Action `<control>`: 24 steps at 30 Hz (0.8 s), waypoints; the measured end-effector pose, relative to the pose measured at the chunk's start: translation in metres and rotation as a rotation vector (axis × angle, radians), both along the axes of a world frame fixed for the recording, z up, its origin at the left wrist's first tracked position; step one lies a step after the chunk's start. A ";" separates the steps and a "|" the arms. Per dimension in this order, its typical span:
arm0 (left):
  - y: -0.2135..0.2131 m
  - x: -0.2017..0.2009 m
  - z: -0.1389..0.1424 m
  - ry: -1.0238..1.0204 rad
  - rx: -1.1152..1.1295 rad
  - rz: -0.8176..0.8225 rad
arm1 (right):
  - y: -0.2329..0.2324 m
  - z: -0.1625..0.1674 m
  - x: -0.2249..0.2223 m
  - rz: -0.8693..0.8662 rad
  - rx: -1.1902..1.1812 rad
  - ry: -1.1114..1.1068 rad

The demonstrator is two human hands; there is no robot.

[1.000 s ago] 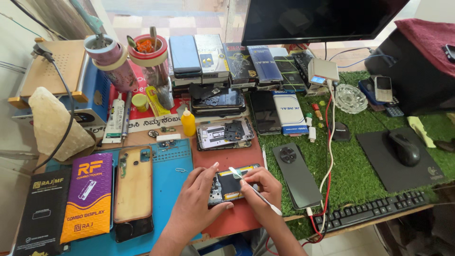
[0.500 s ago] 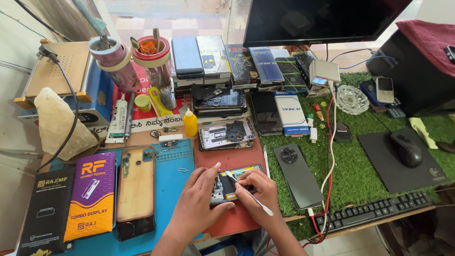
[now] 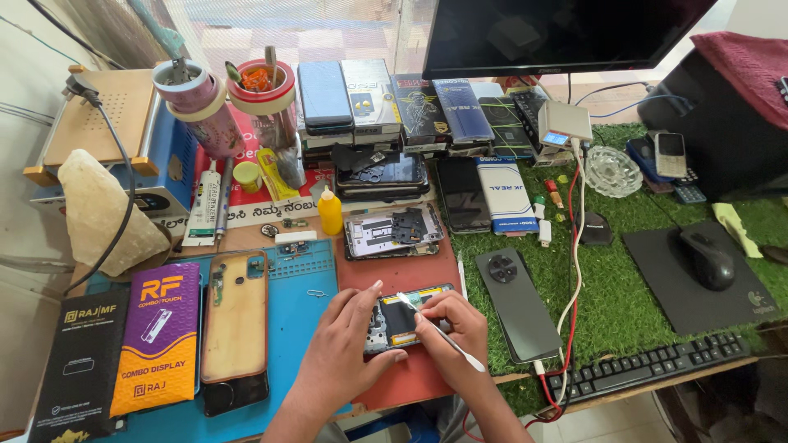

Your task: The person works on a disassembled smartphone lying on a red mat at a repair workbench, using a metal pry tool to work around the phone's frame and internal components while steadying the device with the other hand. The phone remains partially disassembled throughout the clip.

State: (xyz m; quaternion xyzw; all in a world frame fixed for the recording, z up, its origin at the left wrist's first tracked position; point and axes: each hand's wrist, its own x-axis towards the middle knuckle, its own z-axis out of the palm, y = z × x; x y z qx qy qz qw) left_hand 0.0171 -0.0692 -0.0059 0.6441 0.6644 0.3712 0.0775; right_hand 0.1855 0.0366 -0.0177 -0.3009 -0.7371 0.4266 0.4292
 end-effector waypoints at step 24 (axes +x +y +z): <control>-0.001 0.000 0.001 0.001 0.023 -0.004 | 0.000 -0.001 0.000 0.022 0.046 -0.002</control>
